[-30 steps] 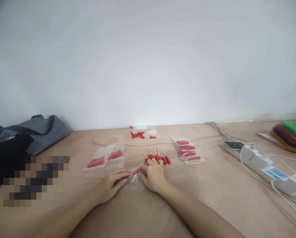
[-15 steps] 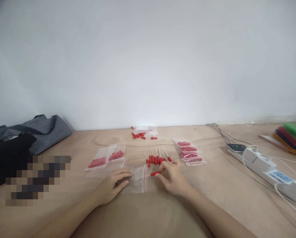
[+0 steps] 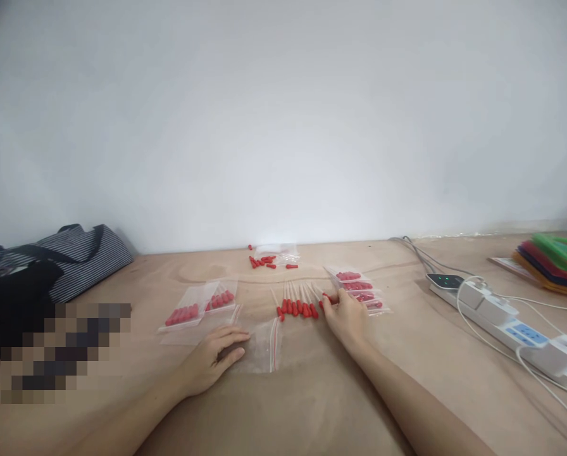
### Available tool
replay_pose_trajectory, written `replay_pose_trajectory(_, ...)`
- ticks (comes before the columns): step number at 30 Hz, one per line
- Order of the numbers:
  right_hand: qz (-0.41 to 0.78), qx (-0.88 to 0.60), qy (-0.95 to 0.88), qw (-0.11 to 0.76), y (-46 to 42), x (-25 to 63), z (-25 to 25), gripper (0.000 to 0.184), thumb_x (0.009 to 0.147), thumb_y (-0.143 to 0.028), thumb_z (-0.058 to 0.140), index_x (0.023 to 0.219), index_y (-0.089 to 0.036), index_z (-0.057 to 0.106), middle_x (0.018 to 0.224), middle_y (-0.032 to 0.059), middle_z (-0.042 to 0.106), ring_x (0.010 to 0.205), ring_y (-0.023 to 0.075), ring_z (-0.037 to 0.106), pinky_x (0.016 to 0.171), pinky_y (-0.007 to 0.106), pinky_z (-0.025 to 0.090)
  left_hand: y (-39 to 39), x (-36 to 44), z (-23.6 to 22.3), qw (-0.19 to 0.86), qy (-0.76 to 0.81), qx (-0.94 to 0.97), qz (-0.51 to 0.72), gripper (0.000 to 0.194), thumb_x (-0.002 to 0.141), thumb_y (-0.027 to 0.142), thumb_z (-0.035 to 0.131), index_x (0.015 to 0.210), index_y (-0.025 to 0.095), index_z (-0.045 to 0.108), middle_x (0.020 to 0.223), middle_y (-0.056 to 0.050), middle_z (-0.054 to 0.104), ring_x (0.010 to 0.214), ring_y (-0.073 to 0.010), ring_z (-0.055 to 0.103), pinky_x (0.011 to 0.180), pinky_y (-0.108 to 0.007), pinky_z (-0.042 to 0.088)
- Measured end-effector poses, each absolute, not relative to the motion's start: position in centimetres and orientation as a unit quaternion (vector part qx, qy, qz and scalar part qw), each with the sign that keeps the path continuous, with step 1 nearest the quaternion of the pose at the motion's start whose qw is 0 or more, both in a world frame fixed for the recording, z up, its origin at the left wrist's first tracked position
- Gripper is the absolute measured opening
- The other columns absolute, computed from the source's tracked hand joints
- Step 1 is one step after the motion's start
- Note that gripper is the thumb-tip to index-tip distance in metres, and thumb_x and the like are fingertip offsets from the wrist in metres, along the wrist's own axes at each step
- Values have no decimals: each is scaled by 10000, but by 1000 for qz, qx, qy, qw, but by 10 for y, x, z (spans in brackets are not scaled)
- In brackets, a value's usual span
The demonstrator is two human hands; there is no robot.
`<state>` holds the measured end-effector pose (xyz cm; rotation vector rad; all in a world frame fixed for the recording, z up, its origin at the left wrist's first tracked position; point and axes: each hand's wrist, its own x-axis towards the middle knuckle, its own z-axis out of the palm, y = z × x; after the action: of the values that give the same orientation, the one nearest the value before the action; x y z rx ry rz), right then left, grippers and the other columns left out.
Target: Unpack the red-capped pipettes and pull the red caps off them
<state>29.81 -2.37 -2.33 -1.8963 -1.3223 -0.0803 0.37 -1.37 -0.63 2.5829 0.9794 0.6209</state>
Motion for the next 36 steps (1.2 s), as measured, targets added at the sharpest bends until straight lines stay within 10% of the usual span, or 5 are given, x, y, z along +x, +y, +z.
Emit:
replay_pose_trajectory(27,-80,-670,-655,338,-32,291,-40,315,809,-469,416,829,-249,641,827,37,610,815,202,502,726,335,267,8,-49,24,-30,423,832,358,220,805,323,458,849,216,644,838,-32,661,813,-185,592,754,-311,445)
replay_pose_trajectory(36,-107,-667,-656,337,-30,292,-43,325,812,-468,412,803,-237,639,806,35,601,798,193,503,706,321,265,28,-113,32,138,591,737,297,464,742,569,416,859,186,651,960,-49,664,924,-239,588,808,-312,452)
